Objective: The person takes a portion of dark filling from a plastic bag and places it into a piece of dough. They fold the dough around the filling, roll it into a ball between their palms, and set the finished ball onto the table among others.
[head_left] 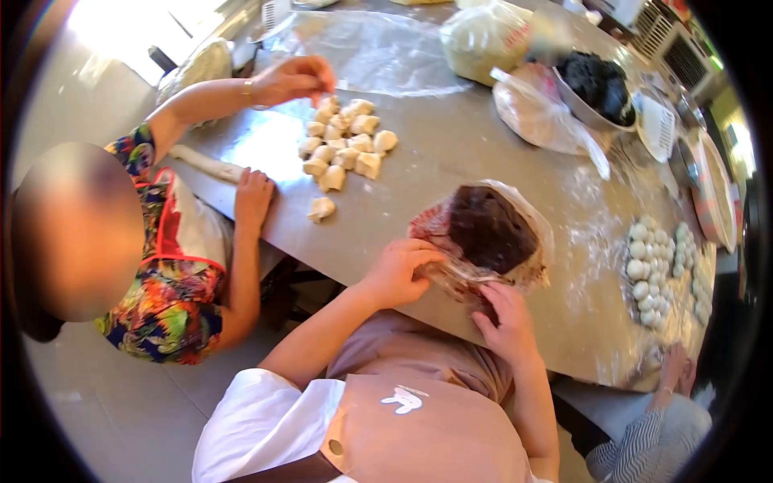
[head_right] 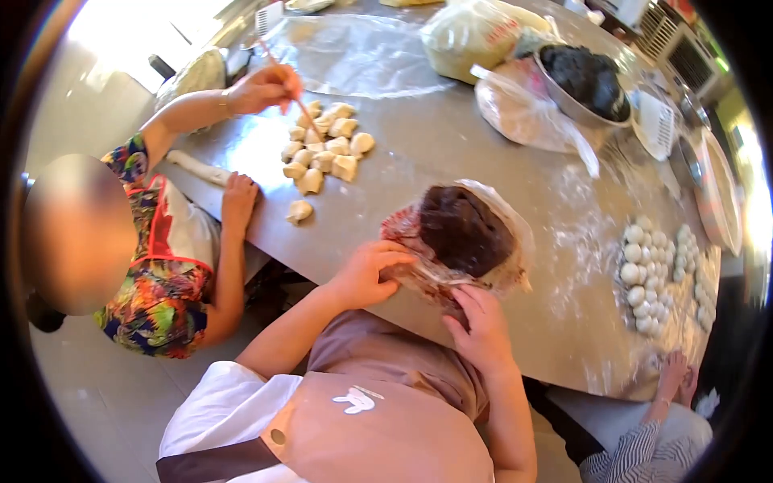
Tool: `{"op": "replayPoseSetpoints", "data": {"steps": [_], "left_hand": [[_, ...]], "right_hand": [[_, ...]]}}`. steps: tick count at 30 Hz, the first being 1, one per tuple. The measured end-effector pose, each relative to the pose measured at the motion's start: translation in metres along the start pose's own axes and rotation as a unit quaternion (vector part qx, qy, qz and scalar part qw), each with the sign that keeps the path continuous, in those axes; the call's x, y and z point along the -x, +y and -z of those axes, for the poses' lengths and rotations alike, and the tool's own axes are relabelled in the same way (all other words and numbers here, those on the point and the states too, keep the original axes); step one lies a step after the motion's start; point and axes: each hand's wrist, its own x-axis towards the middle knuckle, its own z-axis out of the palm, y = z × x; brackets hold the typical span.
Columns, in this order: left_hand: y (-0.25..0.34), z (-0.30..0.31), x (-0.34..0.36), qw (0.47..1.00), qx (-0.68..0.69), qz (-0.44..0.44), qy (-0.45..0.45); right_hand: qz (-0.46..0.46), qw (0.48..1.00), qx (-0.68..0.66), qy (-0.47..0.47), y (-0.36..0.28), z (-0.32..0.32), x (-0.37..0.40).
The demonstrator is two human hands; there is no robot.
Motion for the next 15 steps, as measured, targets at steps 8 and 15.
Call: {"op": "replayPoseSetpoints", "data": {"steps": [8, 15], "left_hand": [[-0.029, 0.089, -0.054, 0.9, 0.149, 0.27, 0.308], [-0.077, 0.064, -0.082, 0.93, -0.019, 0.25, 0.268]], "right_hand": [[-0.118, 0.984, -0.052, 0.125, -0.007, 0.034, -0.001], [-0.134, 0.978, -0.053, 0.151, -0.026, 0.049, -0.023]]}}
